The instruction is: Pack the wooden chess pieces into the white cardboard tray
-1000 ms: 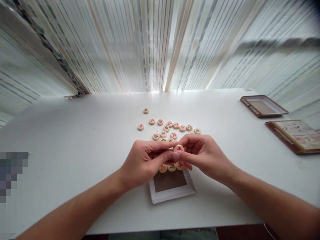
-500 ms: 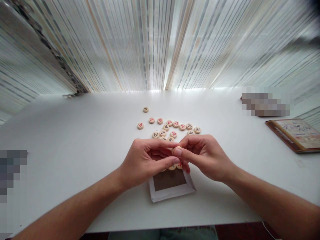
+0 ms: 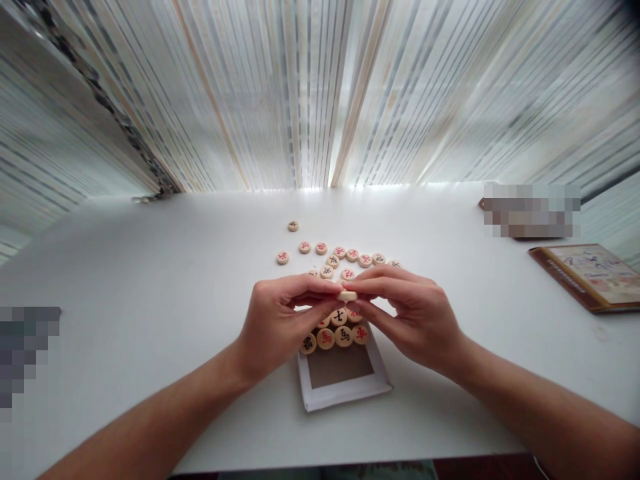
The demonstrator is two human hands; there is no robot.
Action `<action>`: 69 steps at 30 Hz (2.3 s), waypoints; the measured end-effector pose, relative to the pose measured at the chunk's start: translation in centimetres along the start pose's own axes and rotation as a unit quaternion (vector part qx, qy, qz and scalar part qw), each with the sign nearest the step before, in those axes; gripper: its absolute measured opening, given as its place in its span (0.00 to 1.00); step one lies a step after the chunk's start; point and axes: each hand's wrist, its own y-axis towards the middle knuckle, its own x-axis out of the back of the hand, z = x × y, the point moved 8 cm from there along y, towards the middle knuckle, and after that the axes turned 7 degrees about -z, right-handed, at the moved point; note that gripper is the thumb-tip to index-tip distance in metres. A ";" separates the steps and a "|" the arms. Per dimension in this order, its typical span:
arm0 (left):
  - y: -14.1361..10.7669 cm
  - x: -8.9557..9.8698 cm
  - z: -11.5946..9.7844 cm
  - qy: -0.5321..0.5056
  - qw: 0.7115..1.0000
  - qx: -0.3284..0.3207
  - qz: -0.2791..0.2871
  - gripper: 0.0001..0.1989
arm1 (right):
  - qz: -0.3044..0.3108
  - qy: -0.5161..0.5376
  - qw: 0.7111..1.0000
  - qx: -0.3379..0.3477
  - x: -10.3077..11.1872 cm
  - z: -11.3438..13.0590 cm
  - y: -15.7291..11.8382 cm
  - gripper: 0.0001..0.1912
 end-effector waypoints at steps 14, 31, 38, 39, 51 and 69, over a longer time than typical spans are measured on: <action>0.0 -0.3 -0.1 -0.025 0.999 -0.042 0.018 0.16 | -0.020 0.239 0.953 -0.186 -0.9 -3.3 -1.0 0.15; 0.2 -0.3 1.0 -0.054 0.997 0.042 0.024 0.06 | 0.026 0.223 0.940 -0.257 -1.5 -3.4 -0.9 0.10; -0.3 -1.0 1.2 -0.095 0.992 0.055 0.060 0.17 | 0.060 0.196 0.934 -0.293 -1.6 -3.9 -1.2 0.17; -0.4 -1.1 1.1 -0.097 0.992 0.052 0.066 0.18 | 0.061 0.202 0.930 -0.302 -1.7 -3.9 -1.3 0.17; -0.8 -1.7 -0.7 0.037 0.993 -0.061 0.094 0.14 | 0.067 0.271 0.887 -0.368 -2.8 -3.8 -1.9 0.16; -0.5 -1.6 0.5 -0.067 0.992 0.055 0.088 0.13 | 0.078 0.317 0.876 -0.354 -2.8 -4.0 -2.1 0.14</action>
